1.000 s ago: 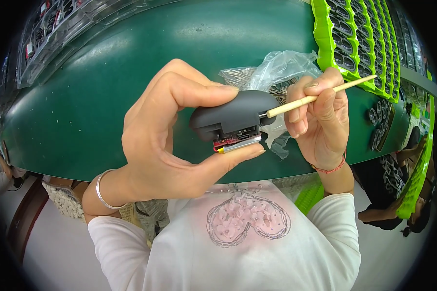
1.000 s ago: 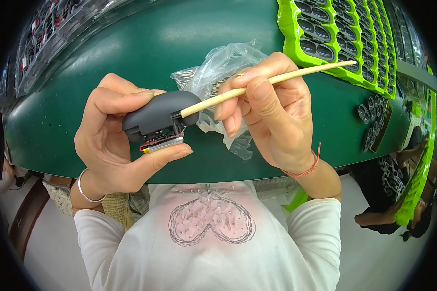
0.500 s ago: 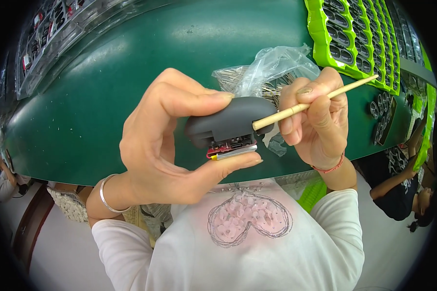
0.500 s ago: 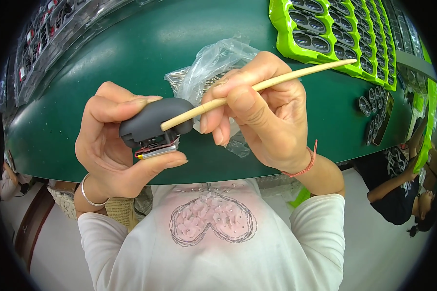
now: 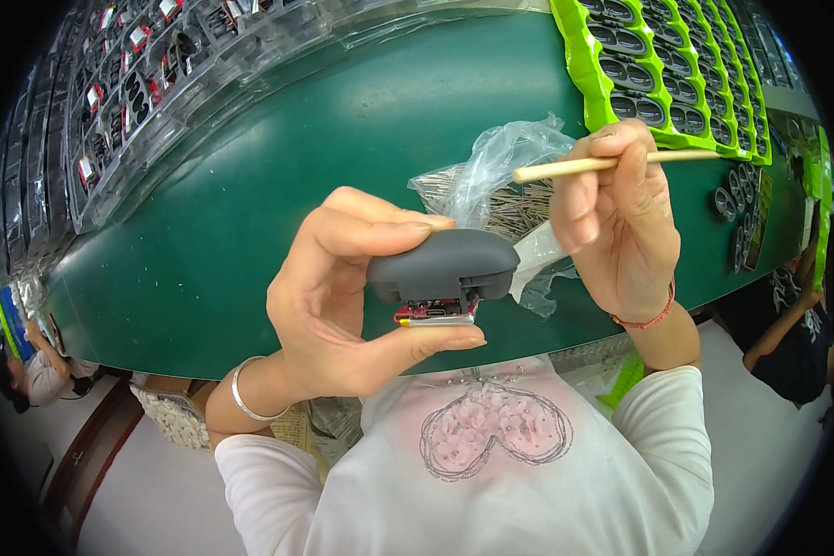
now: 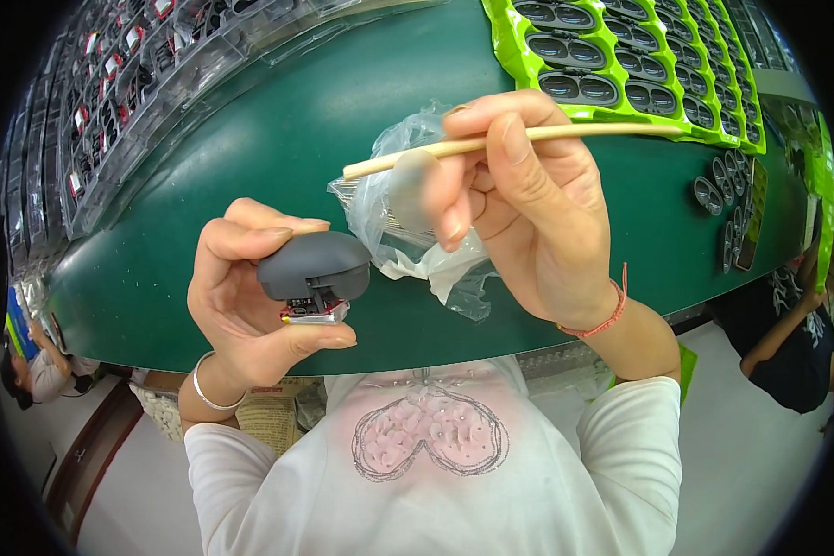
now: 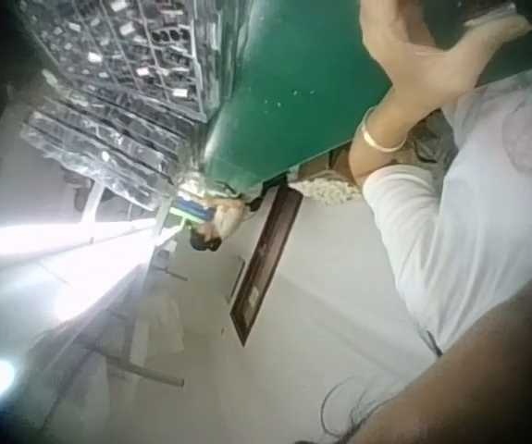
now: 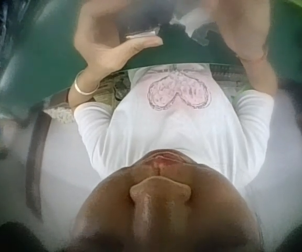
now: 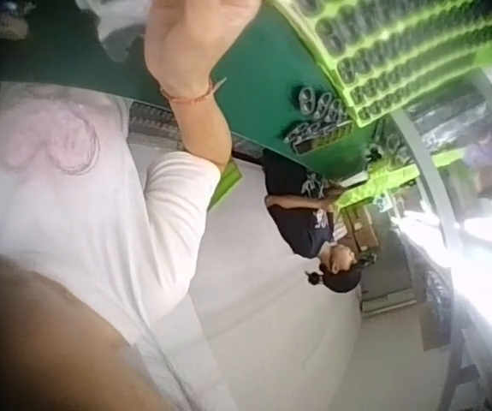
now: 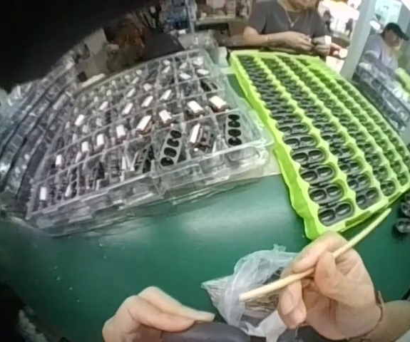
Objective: The person assembles small battery-powered electronic devices by hand, taking batteries, circuit boards, and other components from a component tray and fitting them into plastic casings using a wooden pick.
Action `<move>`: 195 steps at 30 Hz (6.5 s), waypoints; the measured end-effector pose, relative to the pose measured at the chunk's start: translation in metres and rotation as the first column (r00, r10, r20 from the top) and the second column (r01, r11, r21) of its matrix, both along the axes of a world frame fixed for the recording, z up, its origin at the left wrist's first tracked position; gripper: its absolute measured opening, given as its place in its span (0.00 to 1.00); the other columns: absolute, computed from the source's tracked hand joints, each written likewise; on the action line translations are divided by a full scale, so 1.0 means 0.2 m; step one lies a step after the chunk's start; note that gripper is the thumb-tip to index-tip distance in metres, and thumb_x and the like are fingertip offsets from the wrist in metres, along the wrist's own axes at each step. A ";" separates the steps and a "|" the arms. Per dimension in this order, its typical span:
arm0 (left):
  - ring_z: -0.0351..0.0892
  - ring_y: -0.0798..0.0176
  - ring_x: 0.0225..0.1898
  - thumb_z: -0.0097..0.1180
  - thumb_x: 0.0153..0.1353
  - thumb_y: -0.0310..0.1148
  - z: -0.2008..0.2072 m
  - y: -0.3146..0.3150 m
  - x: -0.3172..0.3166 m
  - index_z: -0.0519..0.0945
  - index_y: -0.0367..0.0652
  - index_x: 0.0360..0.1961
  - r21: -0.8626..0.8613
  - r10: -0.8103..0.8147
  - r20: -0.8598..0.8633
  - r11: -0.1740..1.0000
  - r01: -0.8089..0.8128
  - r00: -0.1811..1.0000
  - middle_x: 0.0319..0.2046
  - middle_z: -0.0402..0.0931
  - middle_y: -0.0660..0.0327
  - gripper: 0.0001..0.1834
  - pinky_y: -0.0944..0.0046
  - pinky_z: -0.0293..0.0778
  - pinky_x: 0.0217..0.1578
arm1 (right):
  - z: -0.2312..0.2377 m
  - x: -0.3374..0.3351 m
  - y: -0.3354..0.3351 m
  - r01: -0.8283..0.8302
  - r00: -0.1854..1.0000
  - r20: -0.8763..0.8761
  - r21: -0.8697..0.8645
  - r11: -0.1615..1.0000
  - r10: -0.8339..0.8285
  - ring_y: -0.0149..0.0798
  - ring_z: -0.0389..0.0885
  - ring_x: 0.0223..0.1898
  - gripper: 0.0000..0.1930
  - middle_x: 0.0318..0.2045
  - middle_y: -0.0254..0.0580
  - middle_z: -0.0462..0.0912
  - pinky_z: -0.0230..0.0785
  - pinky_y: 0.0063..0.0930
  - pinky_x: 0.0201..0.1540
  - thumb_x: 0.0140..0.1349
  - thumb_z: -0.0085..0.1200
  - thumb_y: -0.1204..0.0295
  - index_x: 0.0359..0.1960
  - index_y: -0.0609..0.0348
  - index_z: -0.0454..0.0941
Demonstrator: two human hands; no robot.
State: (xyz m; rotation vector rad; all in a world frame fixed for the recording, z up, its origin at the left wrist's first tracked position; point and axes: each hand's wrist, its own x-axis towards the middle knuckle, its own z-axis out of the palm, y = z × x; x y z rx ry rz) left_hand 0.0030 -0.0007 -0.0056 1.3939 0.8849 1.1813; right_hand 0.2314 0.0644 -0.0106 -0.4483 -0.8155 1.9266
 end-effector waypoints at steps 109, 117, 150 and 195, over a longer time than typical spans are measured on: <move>0.77 0.49 0.51 0.70 0.51 0.27 -0.01 0.01 -0.04 0.70 0.34 0.49 0.249 0.062 -0.207 0.968 -0.008 0.976 0.50 0.75 0.38 0.27 0.54 0.72 0.52 | 0.03 -0.07 -0.13 -0.185 0.751 0.638 0.452 0.873 -0.171 0.31 0.81 0.26 0.11 0.27 0.41 0.82 0.73 0.21 0.30 0.52 0.66 0.79 0.36 0.67 0.78; 0.75 0.52 0.49 0.72 0.46 0.22 0.01 0.02 -0.04 0.73 0.35 0.47 0.357 0.199 -0.306 0.931 -0.082 0.931 0.47 0.78 0.44 0.26 0.55 0.71 0.51 | 0.05 -0.08 -0.14 -0.173 0.740 0.663 0.346 0.922 -0.110 0.30 0.80 0.25 0.10 0.27 0.41 0.82 0.73 0.21 0.30 0.51 0.66 0.80 0.33 0.67 0.78; 0.78 0.70 0.38 0.67 0.51 0.23 0.45 0.49 -0.12 0.79 0.38 0.52 0.162 0.068 -0.582 0.986 0.033 0.810 0.42 0.78 0.60 0.24 0.71 0.75 0.37 | 0.11 -0.05 -0.01 -0.070 0.656 0.577 0.689 0.721 -0.488 0.41 0.78 0.23 0.17 0.33 0.46 0.83 0.72 0.26 0.28 0.53 0.61 0.82 0.46 0.64 0.78; 0.80 0.62 0.42 0.63 0.54 0.20 0.39 0.26 -0.33 0.75 0.37 0.51 0.226 0.412 -0.387 0.910 -0.349 0.825 0.42 0.77 0.55 0.22 0.64 0.76 0.45 | 0.17 -0.07 -0.05 -0.235 0.642 0.664 0.645 0.727 -0.383 0.37 0.79 0.26 0.08 0.31 0.45 0.83 0.71 0.24 0.29 0.61 0.54 0.82 0.42 0.66 0.78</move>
